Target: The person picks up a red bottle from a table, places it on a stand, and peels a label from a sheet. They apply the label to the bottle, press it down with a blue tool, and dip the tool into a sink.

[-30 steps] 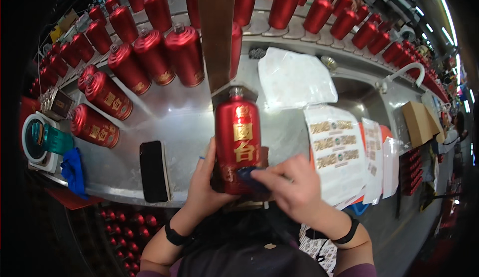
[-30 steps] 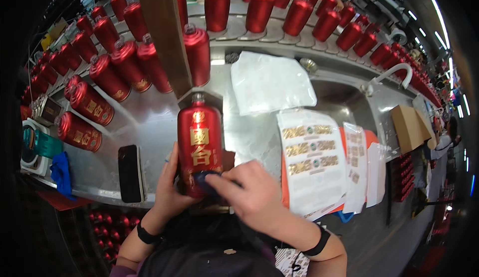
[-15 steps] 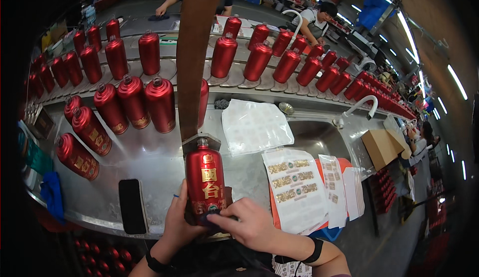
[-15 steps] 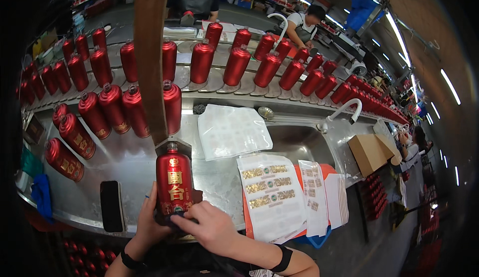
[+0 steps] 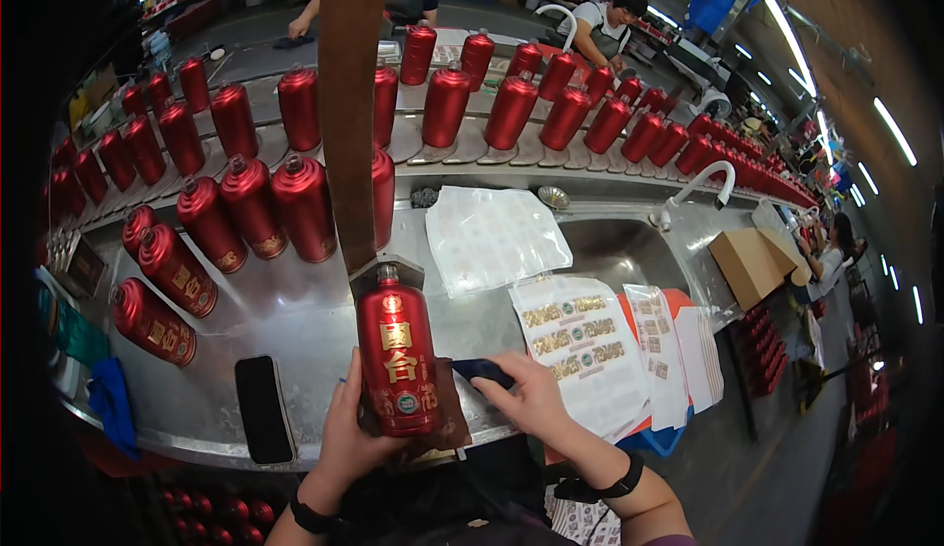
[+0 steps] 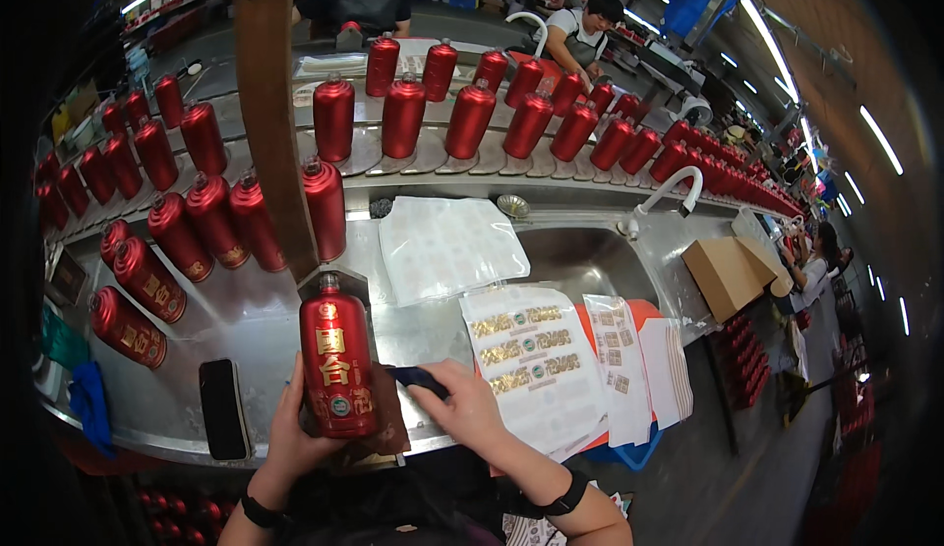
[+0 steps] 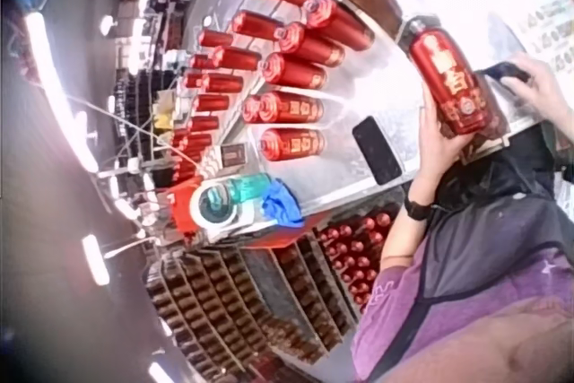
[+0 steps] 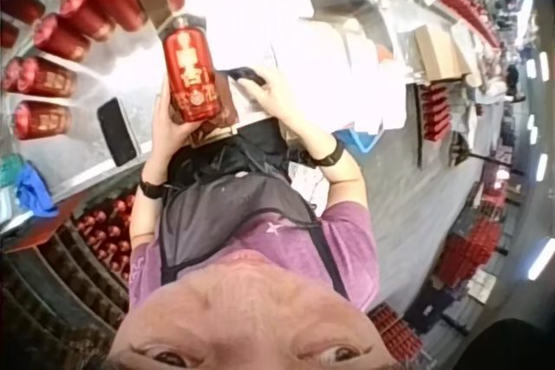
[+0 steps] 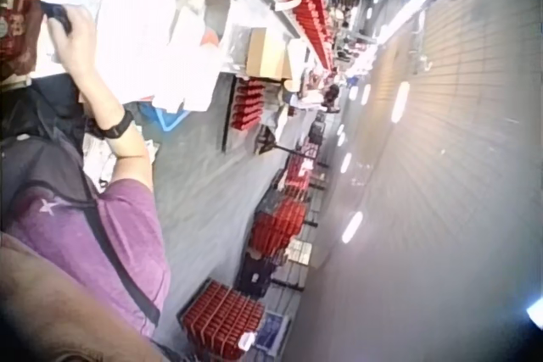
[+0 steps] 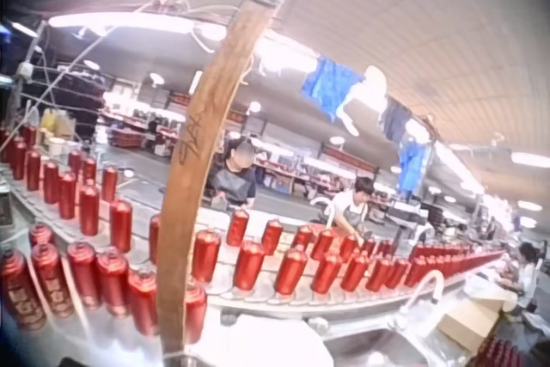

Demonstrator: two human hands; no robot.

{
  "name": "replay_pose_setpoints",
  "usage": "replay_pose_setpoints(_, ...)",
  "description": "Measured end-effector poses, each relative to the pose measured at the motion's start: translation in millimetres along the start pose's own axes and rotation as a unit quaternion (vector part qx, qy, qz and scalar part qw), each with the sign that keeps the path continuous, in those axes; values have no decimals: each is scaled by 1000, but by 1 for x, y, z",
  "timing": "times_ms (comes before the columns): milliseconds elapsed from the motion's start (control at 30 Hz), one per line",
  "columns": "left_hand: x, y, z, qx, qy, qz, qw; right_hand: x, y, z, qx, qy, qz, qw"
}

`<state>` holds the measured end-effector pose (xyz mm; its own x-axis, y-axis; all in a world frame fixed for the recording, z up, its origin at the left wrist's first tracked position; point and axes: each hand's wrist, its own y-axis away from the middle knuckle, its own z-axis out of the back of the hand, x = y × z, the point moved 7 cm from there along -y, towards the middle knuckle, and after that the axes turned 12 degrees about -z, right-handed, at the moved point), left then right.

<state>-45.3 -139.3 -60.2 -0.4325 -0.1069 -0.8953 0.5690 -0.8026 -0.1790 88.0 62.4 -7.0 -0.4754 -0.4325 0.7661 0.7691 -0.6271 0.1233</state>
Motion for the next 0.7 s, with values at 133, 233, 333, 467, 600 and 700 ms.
replay_pose_setpoints(133, 19, 1, -7, -14, -12, -60, 998, 30, 16, -5, 36, -101, -5, 994)
replay_pose_setpoints(233, 11, -7, -8, 13, -36, -79, 996, 43, 18, -14, 23, -67, 52, 996)
replay_pose_setpoints(333, 12, -8, -11, 22, -43, -70, 996, 2, 12, -16, 47, -129, -41, 990)
replay_pose_setpoints(467, 16, -6, -9, 18, -50, -76, 996, 3, 8, 0, 0, -88, 11, 996)
replay_pose_setpoints(600, 15, -5, -11, 19, -58, -86, 994, 43, 14, -15, 58, -68, 36, 995)
replay_pose_setpoints(700, 15, -6, -12, 26, -54, -85, 995, 15, 5, -8, 25, -67, 20, 997)
